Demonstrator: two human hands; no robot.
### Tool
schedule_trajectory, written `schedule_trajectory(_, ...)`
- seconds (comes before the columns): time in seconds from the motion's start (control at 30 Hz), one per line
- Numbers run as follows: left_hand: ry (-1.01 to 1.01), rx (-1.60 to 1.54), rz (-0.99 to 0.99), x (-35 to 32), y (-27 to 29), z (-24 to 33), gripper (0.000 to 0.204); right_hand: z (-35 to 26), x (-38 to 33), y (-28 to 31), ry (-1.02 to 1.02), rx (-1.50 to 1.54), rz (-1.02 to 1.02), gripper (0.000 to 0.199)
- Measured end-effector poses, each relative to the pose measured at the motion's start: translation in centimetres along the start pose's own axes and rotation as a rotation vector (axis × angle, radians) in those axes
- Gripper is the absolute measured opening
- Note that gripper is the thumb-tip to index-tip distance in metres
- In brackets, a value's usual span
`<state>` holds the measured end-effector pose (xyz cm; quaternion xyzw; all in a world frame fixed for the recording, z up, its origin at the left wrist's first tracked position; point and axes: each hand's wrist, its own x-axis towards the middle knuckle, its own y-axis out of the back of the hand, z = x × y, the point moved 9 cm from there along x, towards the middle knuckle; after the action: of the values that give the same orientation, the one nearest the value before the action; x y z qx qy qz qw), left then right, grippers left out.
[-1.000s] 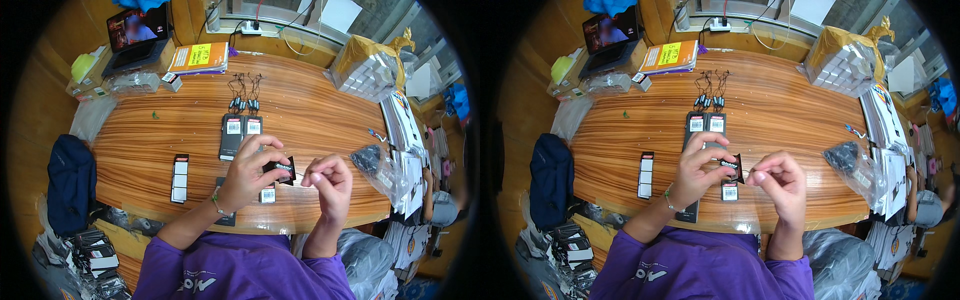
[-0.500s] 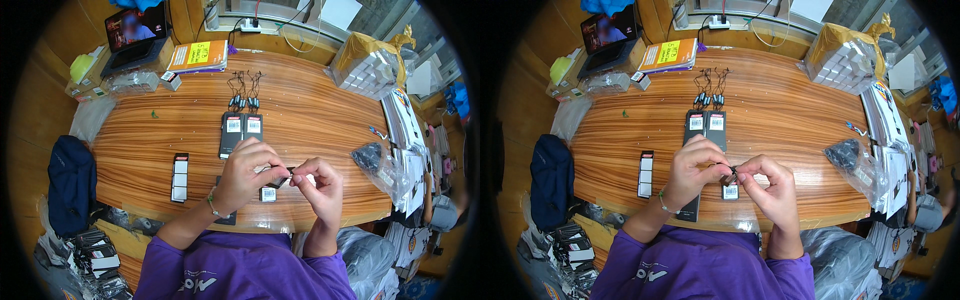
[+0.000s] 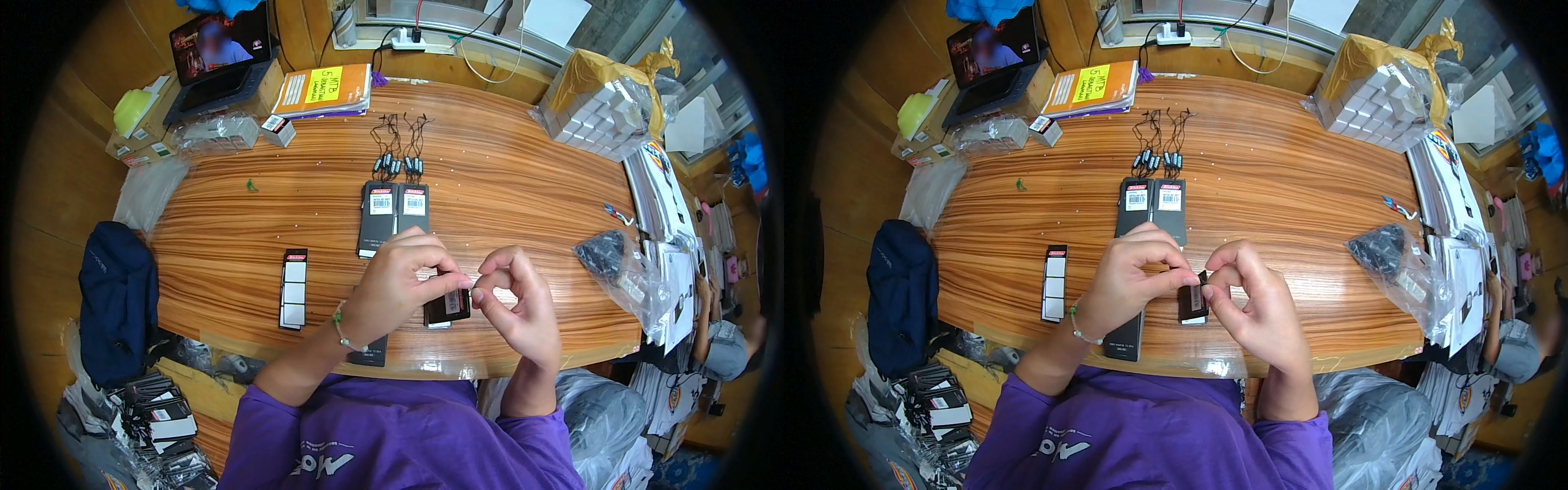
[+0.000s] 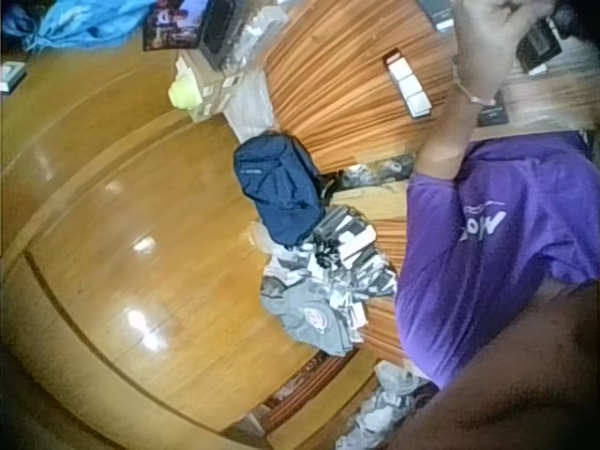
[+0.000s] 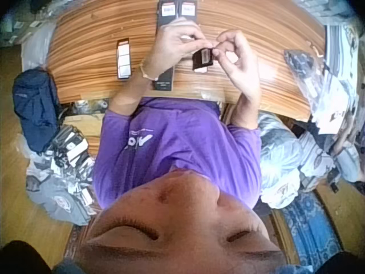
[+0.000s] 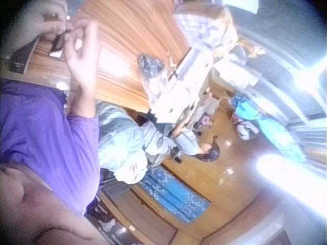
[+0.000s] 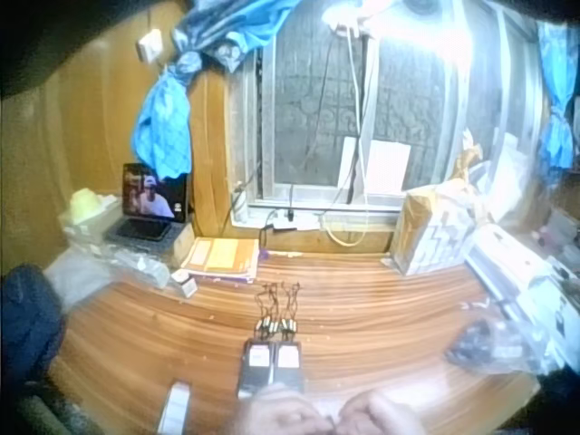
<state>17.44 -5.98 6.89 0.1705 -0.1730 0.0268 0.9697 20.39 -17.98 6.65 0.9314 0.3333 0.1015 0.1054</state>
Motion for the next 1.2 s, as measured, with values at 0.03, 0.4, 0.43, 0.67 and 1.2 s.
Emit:
schedule_trajectory(0.03, 0.032, -0.01, -0.024, 0.0, -0.1, -0.2, 0.012, -0.1, 0.1, -0.1, -0.003, -0.028, -0.028, 0.021)
schedule_trajectory(0.4, 0.182, -0.145, -0.054, -0.1, -0.8, -1.7, 0.008, -0.5, 0.5, -0.9, -0.012, -0.168, -0.132, 0.021)
schedule_trajectory(0.43, 0.169, -0.127, -0.066, -0.1, -0.9, -1.7, 0.008, -0.4, 0.6, -1.1, -0.018, -0.19, -0.171, 0.021)
schedule_trajectory(0.67, 0.173, -0.112, -0.156, -0.1, -1.5, -1.7, 0.011, 1.0, 1.0, -1.1, -0.071, -0.048, -0.297, 0.024)
schedule_trajectory(1.2, 0.266, -0.389, -0.175, -0.9, -2.7, -1.7, 0.009, 2.3, 1.5, -0.6, 0.109, 0.313, -0.302, 0.025)
